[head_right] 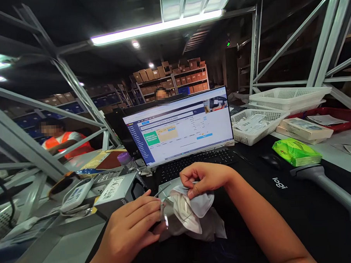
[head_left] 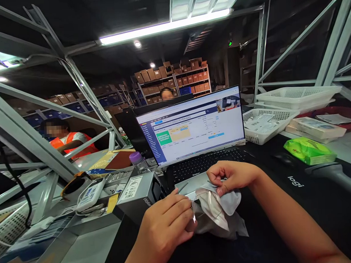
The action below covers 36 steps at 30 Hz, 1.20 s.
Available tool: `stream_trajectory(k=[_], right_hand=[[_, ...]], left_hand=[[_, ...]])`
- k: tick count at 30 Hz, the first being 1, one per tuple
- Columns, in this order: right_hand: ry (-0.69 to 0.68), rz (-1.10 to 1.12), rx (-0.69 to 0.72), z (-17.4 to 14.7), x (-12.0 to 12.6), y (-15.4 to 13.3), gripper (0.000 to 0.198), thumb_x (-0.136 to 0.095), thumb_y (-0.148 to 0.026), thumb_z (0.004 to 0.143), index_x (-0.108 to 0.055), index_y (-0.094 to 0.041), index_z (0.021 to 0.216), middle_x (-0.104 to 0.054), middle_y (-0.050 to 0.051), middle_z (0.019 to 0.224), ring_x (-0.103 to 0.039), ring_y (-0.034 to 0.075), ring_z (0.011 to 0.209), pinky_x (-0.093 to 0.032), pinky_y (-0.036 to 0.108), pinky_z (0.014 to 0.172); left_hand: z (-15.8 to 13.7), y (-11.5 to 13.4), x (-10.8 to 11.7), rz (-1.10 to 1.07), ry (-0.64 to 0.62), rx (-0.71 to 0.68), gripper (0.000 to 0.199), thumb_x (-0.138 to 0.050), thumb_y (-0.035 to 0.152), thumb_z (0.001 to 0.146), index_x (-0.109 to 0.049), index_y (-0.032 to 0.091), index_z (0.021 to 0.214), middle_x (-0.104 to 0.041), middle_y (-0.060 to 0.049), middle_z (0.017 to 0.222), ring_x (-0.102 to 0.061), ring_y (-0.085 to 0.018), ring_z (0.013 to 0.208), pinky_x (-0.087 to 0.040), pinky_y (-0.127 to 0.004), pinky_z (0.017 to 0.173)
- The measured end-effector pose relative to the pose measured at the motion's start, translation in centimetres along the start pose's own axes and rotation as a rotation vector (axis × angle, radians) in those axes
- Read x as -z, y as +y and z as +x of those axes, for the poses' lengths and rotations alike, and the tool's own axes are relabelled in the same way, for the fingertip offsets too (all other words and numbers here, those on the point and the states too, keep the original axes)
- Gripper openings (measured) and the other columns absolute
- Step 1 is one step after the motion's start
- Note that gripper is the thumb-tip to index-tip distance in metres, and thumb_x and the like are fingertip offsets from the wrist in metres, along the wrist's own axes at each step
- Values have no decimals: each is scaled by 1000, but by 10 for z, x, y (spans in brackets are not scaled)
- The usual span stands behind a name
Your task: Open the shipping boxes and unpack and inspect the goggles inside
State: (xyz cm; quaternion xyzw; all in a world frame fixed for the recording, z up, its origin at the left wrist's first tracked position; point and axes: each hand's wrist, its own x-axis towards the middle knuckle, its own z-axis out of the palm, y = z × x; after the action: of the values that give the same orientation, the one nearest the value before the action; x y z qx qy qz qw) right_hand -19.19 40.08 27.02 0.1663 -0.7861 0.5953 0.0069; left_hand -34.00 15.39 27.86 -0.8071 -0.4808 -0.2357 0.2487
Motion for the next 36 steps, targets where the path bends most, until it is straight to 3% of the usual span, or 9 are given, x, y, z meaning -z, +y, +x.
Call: stream_trajectory(k=[3,5,8,11,15,25,28,32,36], right_hand=[[91,-4,14,-9,12,3,53,-89,-49,71,-46,-18,66,-41,-10,60,-30,5,52,-23,18,47],[270,2,28,-19,21,2,53,-89,-49,71,-45,-18,68,-40,-11,58,-28,5,50,-20,18,46],[577,18,-1,-33,30,-5,47,-81,-54,79,-51,-21,95,-45,-11,60,-33,6,47,-23,17,45],[873,-34,-4,-42,30,-16,59,-74,-60,84,-45,-26,122,-56,-9,66,-46,11,49,-31,19,45],[1059,-1,81,-43,20,-31,57,-75,-64,79,-42,-28,109,-59,-7,69,-49,12,50,-35,21,47],[858,-77,207,-22,-36,-44,37,-60,-57,95,-44,-24,90,-49,-4,77,-45,12,65,-37,22,58],[634,-242,169,-11,-56,-45,22,-60,-41,98,-51,-22,92,-53,-3,83,-47,13,73,-37,23,65],[247,-435,124,2,-65,-45,10,-68,-13,87,-60,-19,86,-61,-4,84,-53,11,77,-37,21,70],[133,-326,111,3,-40,-32,9,-70,-19,88,-65,-17,82,-65,-4,79,-56,10,72,-40,20,68]], left_hand=[[-7,-6,3,-31,75,19,11,-72,13,88,-63,16,94,-73,-3,91,-70,-15,92,-52,-35,110],[-12,-10,7,-46,145,42,16,-75,11,84,-62,16,93,-73,-3,92,-70,-16,91,-53,-36,109],[-17,-14,13,-35,188,72,18,-75,10,83,-63,16,93,-74,-4,94,-71,-17,93,-55,-39,107],[-17,-15,13,-10,218,79,16,-74,10,84,-62,18,91,-74,-3,93,-72,-17,92,-58,-39,103],[-17,-14,11,-5,248,69,16,-73,10,84,-62,18,92,-75,-4,95,-72,-18,94,-58,-41,103],[-15,-13,7,-1,202,41,17,-75,10,85,-62,16,95,-75,-5,97,-71,-18,97,-56,-40,106],[-11,-11,4,25,148,18,12,-72,13,89,-62,16,96,-75,-5,98,-70,-18,99,-54,-39,108],[-4,-9,3,25,37,-10,8,-58,20,99,-64,14,101,-73,-6,98,-68,-17,103,-49,-40,113],[0,-4,-7,73,49,-14,12,-56,21,101,-65,13,102,-72,-5,100,-67,-17,104,-46,-40,115]])
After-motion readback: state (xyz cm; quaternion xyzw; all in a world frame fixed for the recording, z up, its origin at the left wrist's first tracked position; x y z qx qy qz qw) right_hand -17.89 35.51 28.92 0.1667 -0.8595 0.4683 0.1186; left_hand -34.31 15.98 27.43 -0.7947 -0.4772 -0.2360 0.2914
